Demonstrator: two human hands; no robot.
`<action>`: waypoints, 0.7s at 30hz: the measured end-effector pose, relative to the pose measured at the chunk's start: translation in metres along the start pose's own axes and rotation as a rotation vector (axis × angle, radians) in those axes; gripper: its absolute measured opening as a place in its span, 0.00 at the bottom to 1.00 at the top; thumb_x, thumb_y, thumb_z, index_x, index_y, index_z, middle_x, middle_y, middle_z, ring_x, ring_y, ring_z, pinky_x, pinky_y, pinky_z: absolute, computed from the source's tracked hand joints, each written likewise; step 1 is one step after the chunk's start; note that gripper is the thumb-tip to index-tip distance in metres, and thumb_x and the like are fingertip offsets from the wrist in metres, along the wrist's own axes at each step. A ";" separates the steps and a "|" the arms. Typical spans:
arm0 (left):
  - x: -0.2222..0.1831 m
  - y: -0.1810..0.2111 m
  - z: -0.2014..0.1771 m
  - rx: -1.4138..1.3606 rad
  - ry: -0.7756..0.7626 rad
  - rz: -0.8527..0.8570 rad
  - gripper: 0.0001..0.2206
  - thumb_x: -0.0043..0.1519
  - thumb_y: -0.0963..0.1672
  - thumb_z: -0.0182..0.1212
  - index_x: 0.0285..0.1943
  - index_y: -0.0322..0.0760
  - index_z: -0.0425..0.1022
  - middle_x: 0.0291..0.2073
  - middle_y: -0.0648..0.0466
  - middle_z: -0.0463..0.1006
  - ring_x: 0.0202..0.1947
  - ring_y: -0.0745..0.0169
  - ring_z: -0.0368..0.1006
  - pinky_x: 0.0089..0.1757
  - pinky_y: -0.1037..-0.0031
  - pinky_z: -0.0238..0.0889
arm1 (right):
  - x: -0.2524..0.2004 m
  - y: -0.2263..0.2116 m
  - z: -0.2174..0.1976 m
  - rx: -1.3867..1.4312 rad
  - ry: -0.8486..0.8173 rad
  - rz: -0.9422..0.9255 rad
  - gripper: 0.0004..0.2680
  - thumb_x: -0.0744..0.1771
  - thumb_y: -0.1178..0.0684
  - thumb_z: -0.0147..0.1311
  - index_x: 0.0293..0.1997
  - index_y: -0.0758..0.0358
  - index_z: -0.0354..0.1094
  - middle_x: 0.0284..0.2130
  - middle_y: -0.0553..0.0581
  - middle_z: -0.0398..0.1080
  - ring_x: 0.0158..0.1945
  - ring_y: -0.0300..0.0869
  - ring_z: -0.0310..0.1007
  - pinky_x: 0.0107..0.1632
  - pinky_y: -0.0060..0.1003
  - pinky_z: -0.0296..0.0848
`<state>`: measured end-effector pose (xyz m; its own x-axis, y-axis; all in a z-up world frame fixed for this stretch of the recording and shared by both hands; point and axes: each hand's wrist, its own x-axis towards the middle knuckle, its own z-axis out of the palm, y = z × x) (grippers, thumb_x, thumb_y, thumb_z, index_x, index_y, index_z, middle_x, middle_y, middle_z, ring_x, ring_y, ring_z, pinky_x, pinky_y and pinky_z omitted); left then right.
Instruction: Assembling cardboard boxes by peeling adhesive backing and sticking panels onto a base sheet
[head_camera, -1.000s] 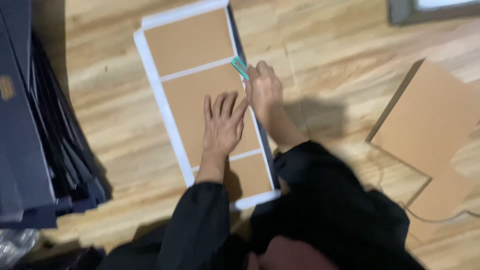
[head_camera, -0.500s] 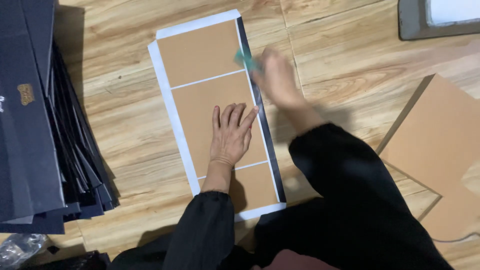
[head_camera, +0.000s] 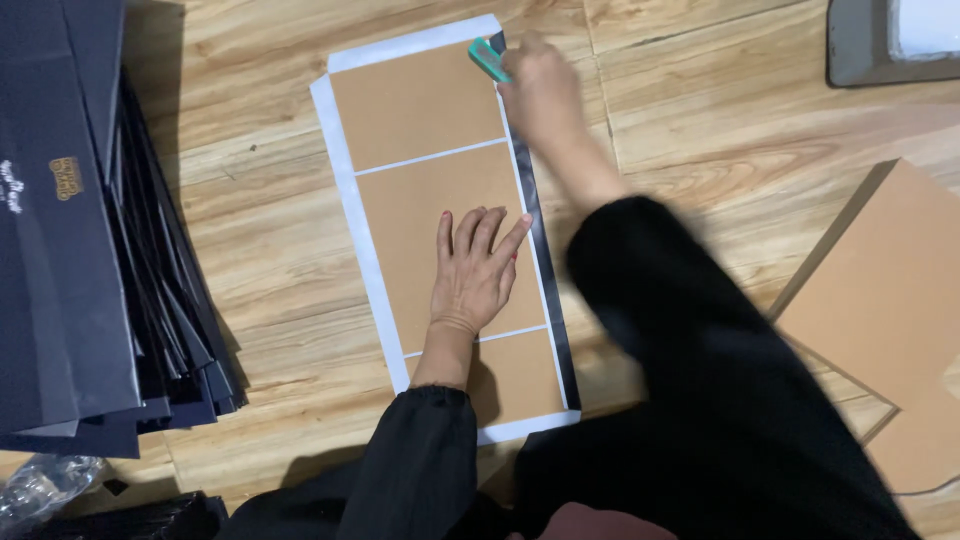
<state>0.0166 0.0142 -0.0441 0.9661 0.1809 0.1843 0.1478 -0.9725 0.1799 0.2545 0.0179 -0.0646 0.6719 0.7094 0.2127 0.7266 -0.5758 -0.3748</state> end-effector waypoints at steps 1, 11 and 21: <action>0.001 -0.001 0.000 -0.010 0.009 0.006 0.26 0.52 0.45 0.54 0.62 0.54 0.56 0.52 0.53 0.63 0.54 0.54 0.57 0.56 0.50 0.43 | 0.007 0.006 -0.005 0.045 -0.106 -0.043 0.05 0.58 0.53 0.60 0.31 0.57 0.72 0.28 0.60 0.65 0.29 0.55 0.66 0.28 0.48 0.63; 0.002 0.001 -0.002 0.010 -0.007 0.015 0.25 0.52 0.45 0.52 0.62 0.54 0.57 0.52 0.53 0.62 0.54 0.54 0.56 0.55 0.50 0.43 | -0.017 -0.004 -0.034 0.082 -0.215 -0.198 0.07 0.58 0.56 0.52 0.34 0.61 0.72 0.25 0.66 0.69 0.31 0.62 0.66 0.30 0.51 0.63; -0.006 -0.002 0.028 -0.026 0.024 -0.063 0.17 0.58 0.49 0.39 0.56 0.54 0.61 0.55 0.56 0.59 0.59 0.56 0.50 0.58 0.53 0.36 | -0.114 -0.007 -0.041 0.054 -0.164 -0.065 0.07 0.61 0.54 0.51 0.39 0.61 0.68 0.29 0.59 0.63 0.35 0.54 0.67 0.35 0.47 0.68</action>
<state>0.0168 0.0106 -0.0725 0.9495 0.2456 0.1953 0.2025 -0.9550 0.2166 0.1788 -0.0757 -0.0497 0.5880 0.8038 0.0900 0.7561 -0.5067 -0.4142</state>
